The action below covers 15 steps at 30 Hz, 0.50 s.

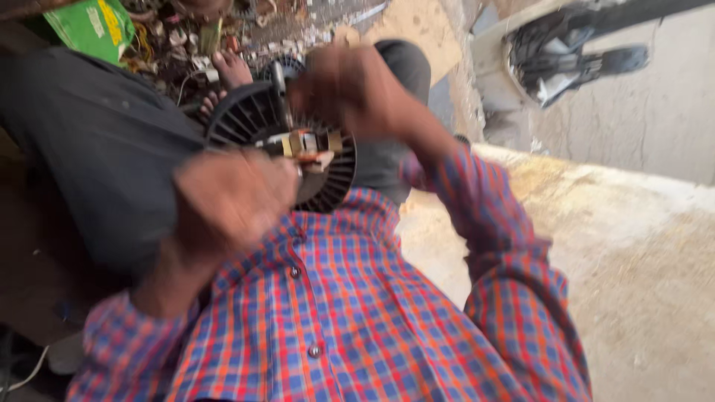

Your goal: The person sits on the floor and winds copper wire onto a motor stator by hand, using a small wooden jig to hold the stator. The person repeatedly wraps the wire around the stator's poles, occasionally using scissors to trim the wire.

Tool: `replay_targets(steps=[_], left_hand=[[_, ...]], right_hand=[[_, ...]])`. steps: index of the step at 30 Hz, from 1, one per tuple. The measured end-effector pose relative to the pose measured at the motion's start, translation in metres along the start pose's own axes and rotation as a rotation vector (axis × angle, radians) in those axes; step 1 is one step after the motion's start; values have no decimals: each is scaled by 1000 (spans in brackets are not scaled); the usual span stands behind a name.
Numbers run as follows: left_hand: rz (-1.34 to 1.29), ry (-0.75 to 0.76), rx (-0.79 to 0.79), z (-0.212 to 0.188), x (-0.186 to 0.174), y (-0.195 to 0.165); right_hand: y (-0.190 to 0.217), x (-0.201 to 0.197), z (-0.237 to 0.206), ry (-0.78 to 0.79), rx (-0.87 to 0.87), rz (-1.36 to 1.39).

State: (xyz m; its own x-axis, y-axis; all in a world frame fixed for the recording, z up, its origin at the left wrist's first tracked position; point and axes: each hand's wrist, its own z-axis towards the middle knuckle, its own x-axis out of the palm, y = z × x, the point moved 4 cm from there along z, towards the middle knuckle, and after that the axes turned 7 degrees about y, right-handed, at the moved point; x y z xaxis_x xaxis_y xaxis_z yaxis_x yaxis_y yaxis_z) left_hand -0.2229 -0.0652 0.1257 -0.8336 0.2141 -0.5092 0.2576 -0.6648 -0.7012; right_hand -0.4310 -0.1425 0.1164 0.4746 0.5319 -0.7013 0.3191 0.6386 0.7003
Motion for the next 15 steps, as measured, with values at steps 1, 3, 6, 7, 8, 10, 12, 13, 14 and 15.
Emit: replay_targets(steps=[1,3,6,7,8,10,12,13,14,15], left_hand=[[39,-34,-38,-3,3,11],[-154,-128,-97,5,8,43],[-219,-62,-148,42,16,65],[-55,89,-46,67,22,68],[123,229,48,86,20,68],[-148,444,-23,100,9,66],[-332,394,-88,96,-4,57],[-367,221,-131,82,-12,51],[-396,48,-185,62,-16,43],[-310,64,-116,43,-9,29]], right_hand=[[-19,2,-5,-15,103,72],[-42,-7,-12,-52,295,177],[-8,-31,-15,-150,208,-208],[7,-35,-14,-98,224,-148],[24,-35,-10,-40,227,-90],[62,-7,2,263,18,-448],[86,13,1,446,61,-179],[88,7,2,378,35,-129],[87,-1,0,310,4,-70],[82,-9,-2,246,-28,-2]])
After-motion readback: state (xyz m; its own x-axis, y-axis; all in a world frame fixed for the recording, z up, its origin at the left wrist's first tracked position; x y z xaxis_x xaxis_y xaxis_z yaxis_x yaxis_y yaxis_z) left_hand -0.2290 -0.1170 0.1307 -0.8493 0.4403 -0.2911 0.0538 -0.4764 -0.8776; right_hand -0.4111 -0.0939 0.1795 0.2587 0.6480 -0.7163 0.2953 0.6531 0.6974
